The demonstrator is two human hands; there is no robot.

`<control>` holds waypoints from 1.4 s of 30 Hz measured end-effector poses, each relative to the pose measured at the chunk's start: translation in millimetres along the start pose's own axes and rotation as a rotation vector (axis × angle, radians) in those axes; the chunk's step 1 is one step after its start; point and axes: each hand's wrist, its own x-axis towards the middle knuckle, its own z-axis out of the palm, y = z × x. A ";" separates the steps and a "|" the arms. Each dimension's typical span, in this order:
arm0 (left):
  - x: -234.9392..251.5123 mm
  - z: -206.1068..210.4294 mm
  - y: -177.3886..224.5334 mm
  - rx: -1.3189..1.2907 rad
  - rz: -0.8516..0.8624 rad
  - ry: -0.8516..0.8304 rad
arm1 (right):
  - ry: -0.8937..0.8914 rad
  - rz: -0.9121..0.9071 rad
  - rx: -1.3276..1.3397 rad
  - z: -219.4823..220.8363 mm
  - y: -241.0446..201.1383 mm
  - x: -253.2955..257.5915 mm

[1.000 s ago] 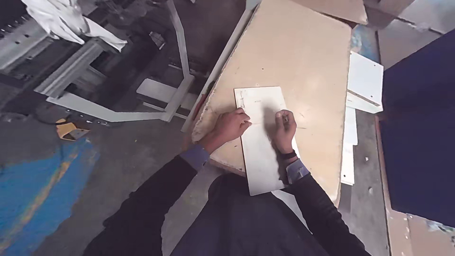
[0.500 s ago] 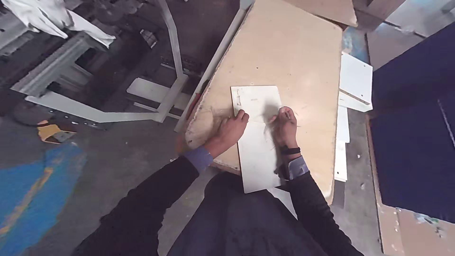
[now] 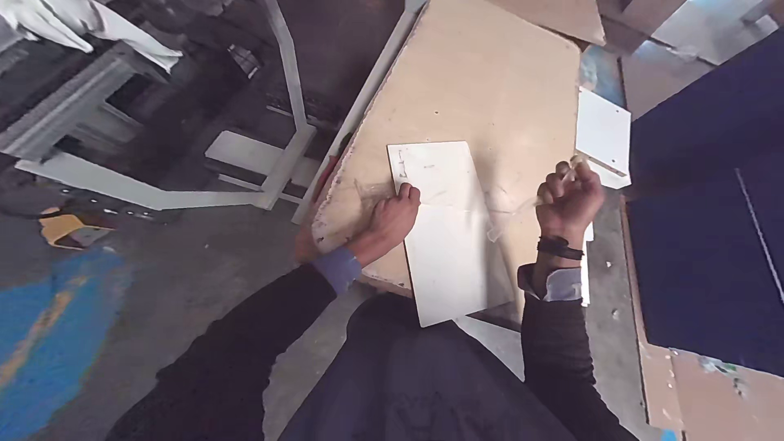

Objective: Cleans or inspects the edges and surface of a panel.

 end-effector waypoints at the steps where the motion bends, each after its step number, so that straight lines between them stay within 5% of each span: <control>1: -1.2 0.5 -1.9 -0.033 -0.004 -0.001 | -0.056 0.019 -0.115 5.8 0.2 -4.4; 6: -8.9 -9.5 -8.6 -0.247 -0.020 -0.017 | -0.460 0.146 -0.898 49.6 54.6 -25.7; 9: -7.2 -18.7 -12.1 -0.406 -0.057 -0.042 | -0.682 -0.056 -1.283 59.2 106.2 -23.8; 14: -9.6 -16.4 -27.0 -0.618 -0.030 0.003 | -0.801 -0.280 -1.395 72.9 140.9 -15.9; 18: -14.5 -27.9 -29.5 -0.884 -0.178 -0.008 | -0.798 -0.387 -1.509 77.0 148.8 -19.0; 23: -26.9 -57.3 -41.5 -0.785 -0.189 -0.015 | -0.701 -0.397 -1.471 77.4 162.9 -13.2; 31: -22.7 -18.0 -36.7 -0.433 0.013 0.184 | -0.631 -0.199 -1.198 67.2 150.5 -17.2; 37: -18.2 -12.5 -24.6 -0.206 0.020 0.099 | -0.449 0.023 -0.801 51.8 144.4 -15.4; 42: -16.2 -16.3 -21.3 -0.284 -0.084 0.043 | -0.385 0.122 -0.681 43.6 135.7 -19.0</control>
